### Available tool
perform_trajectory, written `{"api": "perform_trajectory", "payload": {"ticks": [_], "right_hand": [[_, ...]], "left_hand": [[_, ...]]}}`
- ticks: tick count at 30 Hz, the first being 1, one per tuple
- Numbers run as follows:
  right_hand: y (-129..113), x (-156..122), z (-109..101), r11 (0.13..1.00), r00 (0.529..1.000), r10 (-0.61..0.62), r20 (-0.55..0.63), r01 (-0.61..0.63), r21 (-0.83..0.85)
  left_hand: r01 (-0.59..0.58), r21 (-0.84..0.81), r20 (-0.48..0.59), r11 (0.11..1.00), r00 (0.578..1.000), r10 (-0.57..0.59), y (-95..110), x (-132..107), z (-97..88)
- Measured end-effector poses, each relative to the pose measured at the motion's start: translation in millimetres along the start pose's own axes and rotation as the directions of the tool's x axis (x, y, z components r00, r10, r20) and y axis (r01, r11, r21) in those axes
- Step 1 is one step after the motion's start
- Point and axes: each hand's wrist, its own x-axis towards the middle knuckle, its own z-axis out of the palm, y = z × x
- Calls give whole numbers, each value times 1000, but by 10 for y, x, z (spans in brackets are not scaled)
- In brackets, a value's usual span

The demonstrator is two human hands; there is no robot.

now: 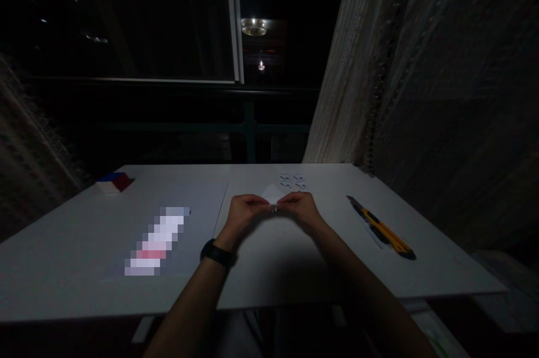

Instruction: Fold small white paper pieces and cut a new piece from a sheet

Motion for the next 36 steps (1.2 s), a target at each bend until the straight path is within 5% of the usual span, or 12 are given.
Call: {"api": "perform_trajectory", "payload": {"ticks": [14, 21, 36], "right_hand": [[-29, -28, 31, 998, 1000, -12, -23, 13, 67], [-14, -51, 90, 990, 998, 3, -58, 6, 144], [-7, -116, 325, 948, 980, 79, -181, -18, 318]], "left_hand": [[-38, 27, -79, 999, 996, 40, 26, -29, 65], [-49, -149, -49, 988, 998, 42, 1, -33, 94], [-25, -255, -149, 967, 989, -13, -42, -19, 135]]}}
